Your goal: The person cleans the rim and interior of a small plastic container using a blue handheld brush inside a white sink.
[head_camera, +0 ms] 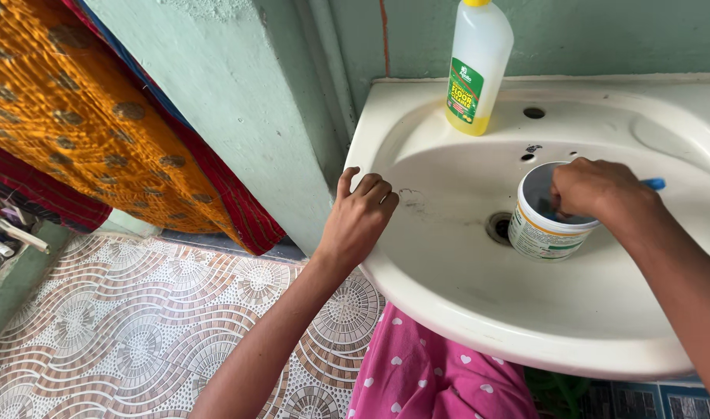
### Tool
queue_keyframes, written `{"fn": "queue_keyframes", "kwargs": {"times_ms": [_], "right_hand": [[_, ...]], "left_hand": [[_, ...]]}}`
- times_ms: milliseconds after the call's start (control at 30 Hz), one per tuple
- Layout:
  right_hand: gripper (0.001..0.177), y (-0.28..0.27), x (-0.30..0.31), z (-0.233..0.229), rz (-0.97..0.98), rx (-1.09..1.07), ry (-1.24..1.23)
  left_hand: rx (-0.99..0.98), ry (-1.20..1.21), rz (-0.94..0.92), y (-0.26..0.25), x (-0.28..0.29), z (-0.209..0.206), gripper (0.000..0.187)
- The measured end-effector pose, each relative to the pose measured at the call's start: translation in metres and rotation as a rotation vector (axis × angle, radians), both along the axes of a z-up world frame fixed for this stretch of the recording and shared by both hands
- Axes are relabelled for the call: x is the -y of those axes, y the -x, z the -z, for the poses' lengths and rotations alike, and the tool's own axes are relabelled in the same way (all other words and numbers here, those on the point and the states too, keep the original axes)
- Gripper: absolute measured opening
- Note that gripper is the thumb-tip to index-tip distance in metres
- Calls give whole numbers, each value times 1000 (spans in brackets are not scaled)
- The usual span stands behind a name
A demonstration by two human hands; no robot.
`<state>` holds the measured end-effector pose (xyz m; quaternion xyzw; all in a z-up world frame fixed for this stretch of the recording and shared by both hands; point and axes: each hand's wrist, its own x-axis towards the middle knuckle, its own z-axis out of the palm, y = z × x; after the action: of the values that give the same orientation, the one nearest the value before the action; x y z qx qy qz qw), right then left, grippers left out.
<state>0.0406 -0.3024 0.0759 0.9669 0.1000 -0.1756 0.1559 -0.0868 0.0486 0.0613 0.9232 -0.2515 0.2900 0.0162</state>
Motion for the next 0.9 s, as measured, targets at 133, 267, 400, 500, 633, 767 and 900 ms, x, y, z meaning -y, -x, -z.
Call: {"fn": "queue_keyframes", "kwargs": {"times_ms": [133,267,400,500,633,767,900], "right_hand": [[21,-7,-8,32,9,168,-33],[24,-9,-6,48,-11,169,-8],[23,-1,-3,25,60,201,-100],[21,14,-3,-14,146,310,-34],[20,54,-10,-72,133,474,-67],[27,79,-45,-92,8,409,-393],[28,75,-97,-53,-276,280,-836]], "left_hand": [[-1,17,-22,-1,1,0,21],[-10,38,-14,-2,1,1,18],[-30,29,-50,-3,2,2,21],[-36,34,-36,-3,1,-1,21],[-31,93,-42,-3,0,-1,29],[-51,205,-95,-5,-2,4,45],[-75,214,-129,-6,-3,5,55]]}}
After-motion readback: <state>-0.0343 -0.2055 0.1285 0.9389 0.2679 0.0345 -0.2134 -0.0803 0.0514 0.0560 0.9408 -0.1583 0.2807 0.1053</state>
